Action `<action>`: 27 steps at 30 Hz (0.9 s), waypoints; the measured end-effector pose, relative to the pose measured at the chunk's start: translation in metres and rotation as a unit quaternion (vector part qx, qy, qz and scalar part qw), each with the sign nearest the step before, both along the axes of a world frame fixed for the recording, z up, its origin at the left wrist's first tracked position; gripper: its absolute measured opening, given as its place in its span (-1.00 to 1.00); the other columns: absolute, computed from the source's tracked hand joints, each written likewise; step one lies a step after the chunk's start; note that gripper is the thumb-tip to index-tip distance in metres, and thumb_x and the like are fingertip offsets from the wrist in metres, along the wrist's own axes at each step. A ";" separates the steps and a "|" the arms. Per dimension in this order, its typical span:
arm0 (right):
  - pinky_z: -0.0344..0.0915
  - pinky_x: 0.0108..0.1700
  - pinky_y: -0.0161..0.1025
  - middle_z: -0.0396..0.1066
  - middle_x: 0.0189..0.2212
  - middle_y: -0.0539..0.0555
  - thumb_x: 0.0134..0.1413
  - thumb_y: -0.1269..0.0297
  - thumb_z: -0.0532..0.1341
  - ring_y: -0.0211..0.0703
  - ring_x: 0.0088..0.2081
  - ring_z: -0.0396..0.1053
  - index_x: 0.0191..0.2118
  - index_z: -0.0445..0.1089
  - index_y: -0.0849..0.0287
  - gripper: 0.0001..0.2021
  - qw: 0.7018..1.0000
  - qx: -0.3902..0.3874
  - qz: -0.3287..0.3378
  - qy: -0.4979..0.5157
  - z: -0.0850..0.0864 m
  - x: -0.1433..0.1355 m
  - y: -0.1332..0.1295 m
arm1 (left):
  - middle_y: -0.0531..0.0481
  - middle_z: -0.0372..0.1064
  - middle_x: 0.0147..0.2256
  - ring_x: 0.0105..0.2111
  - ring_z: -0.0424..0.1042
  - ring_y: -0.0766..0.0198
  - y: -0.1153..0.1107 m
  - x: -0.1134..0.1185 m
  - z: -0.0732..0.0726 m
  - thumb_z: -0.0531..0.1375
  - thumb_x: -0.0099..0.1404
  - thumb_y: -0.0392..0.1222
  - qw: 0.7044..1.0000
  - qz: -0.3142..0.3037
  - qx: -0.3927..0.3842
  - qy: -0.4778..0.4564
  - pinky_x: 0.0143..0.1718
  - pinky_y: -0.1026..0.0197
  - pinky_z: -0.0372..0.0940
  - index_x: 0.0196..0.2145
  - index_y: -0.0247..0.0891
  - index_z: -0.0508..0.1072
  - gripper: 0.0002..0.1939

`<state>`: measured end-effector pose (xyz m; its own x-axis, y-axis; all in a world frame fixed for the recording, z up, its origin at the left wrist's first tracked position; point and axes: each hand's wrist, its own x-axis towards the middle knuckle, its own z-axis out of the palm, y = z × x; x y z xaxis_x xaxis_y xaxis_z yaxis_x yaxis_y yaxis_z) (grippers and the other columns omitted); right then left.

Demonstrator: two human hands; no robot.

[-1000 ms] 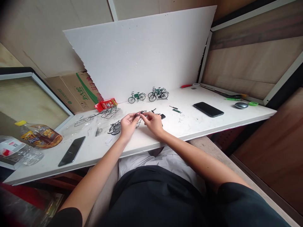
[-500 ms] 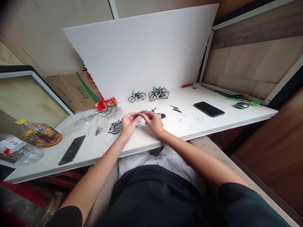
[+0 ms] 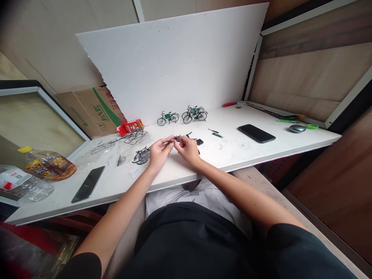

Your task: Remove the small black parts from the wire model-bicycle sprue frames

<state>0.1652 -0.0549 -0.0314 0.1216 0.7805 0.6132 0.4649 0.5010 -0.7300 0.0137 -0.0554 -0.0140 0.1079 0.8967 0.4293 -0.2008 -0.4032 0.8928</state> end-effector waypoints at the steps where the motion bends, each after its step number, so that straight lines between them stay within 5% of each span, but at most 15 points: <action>1: 0.23 -0.38 -0.23 0.36 -0.64 -0.01 0.30 -0.01 0.23 -0.18 -0.55 0.28 -0.26 0.51 0.16 -0.67 1.000 0.002 0.000 -0.003 0.000 0.000 0.000 | -0.28 0.54 0.15 0.16 0.55 -0.01 -0.001 0.000 0.000 0.44 0.23 -0.13 1.000 -0.002 0.002 0.000 0.33 -0.11 0.34 -0.11 -0.28 0.64 -0.71; 7: 0.21 -0.40 -0.23 0.35 -0.65 -0.02 0.32 0.01 0.21 -0.19 -0.57 0.26 -0.30 0.52 0.15 -0.67 1.000 0.007 0.007 -0.006 0.001 -0.001 -0.001 | -0.29 0.59 0.07 0.11 0.58 0.02 0.003 -0.001 -0.001 0.44 0.22 -0.15 1.000 -0.007 0.004 -0.002 0.27 -0.07 0.39 -0.12 -0.32 0.63 -0.71; 16: 0.20 -0.42 -0.24 0.34 -0.66 -0.04 0.31 0.06 0.21 -0.21 -0.58 0.24 -0.07 0.61 0.20 -0.66 1.000 0.013 0.025 0.004 0.001 -0.005 -0.004 | -0.25 0.66 -0.10 -0.07 0.65 0.08 0.010 -0.003 -0.002 0.47 0.14 -0.15 0.999 0.025 -0.016 -0.018 0.11 0.02 0.47 -0.17 -0.34 0.60 -0.67; 27: 0.23 -0.37 -0.24 0.38 -0.62 -0.03 0.31 0.01 0.25 -0.21 -0.55 0.28 -0.07 0.61 0.18 -0.65 0.999 0.016 0.035 -0.001 0.010 -0.001 -0.008 | -0.30 0.64 -0.04 0.03 0.63 0.03 0.005 -0.012 0.019 0.48 0.14 -0.16 0.998 0.034 -0.013 -0.058 0.23 -0.06 0.41 -0.15 -0.38 0.58 -0.64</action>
